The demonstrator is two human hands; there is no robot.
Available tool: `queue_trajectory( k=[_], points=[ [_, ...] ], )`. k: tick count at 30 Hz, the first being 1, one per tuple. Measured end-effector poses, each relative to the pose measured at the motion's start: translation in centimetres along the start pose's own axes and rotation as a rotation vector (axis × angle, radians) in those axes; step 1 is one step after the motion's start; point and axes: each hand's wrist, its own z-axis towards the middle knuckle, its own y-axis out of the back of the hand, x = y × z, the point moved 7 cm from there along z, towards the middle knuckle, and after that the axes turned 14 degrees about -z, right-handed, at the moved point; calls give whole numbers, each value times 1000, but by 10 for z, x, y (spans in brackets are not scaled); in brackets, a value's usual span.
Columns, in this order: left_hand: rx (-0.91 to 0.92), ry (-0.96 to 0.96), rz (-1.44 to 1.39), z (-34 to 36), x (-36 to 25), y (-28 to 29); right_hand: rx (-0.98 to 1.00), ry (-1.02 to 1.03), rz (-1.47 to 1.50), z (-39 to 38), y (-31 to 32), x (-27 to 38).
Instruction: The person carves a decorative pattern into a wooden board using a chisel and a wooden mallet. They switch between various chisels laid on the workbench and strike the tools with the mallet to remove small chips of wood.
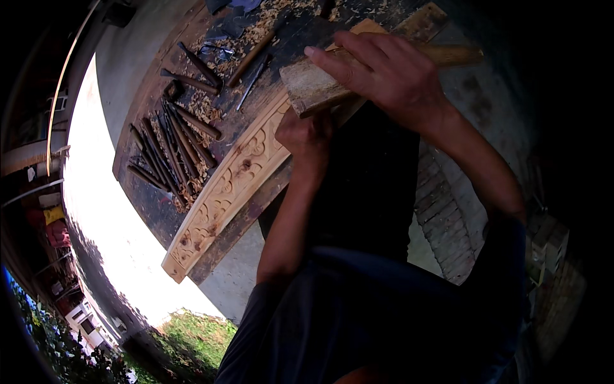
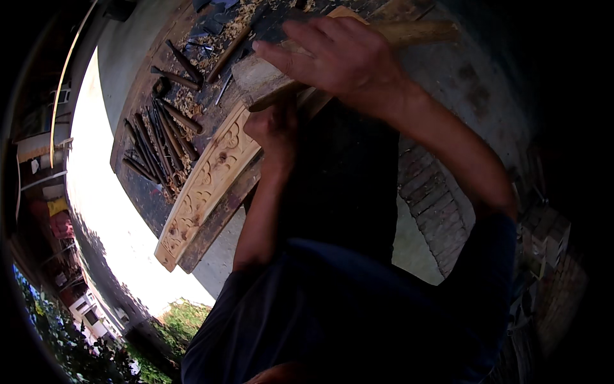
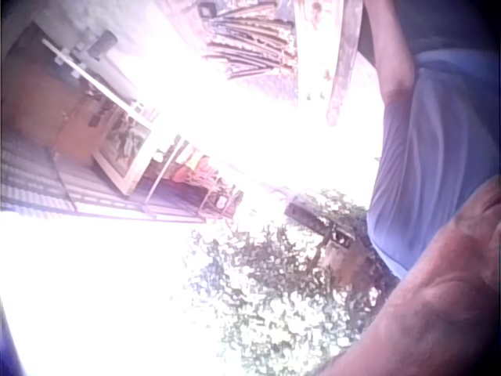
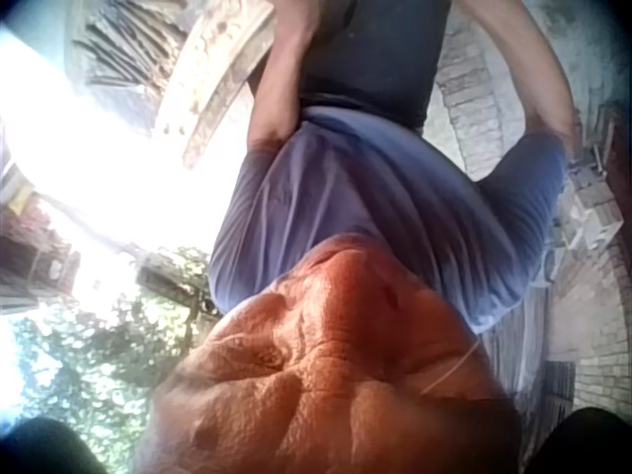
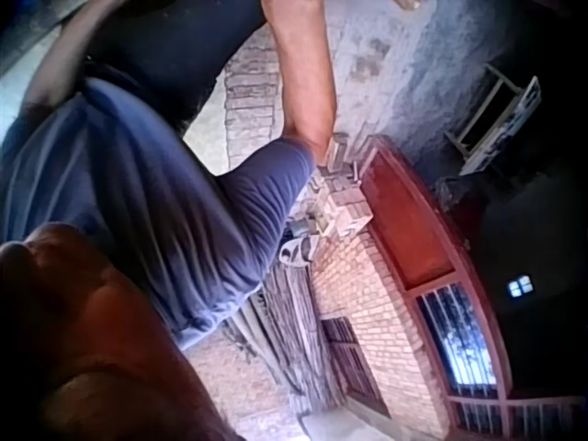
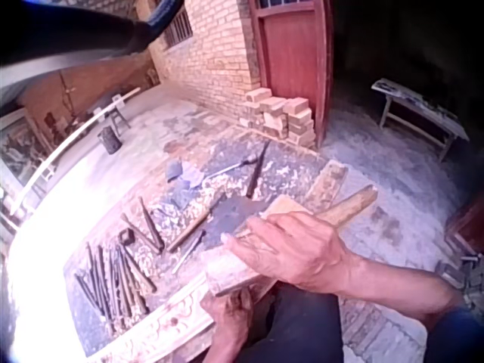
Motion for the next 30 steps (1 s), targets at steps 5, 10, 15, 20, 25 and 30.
queue_trajectory(
  k=[5,10,15,20,25,30],
  points=[
    [-118,163,-151,1,8,7,-49,-104,18,-6,-5,-10],
    [-102,169,-118,1,11,8,28,-167,152,-2,4,-8],
    [-53,187,-160,-2,9,7,13,-172,173,-3,7,-11],
    [-113,5,-240,6,-9,12,-68,-211,264,3,18,-13],
    [33,-4,-69,-5,1,2,-41,-82,70,-12,-1,-2],
    [-101,216,-153,0,10,8,-18,-122,26,-11,-6,-7]
  ],
)
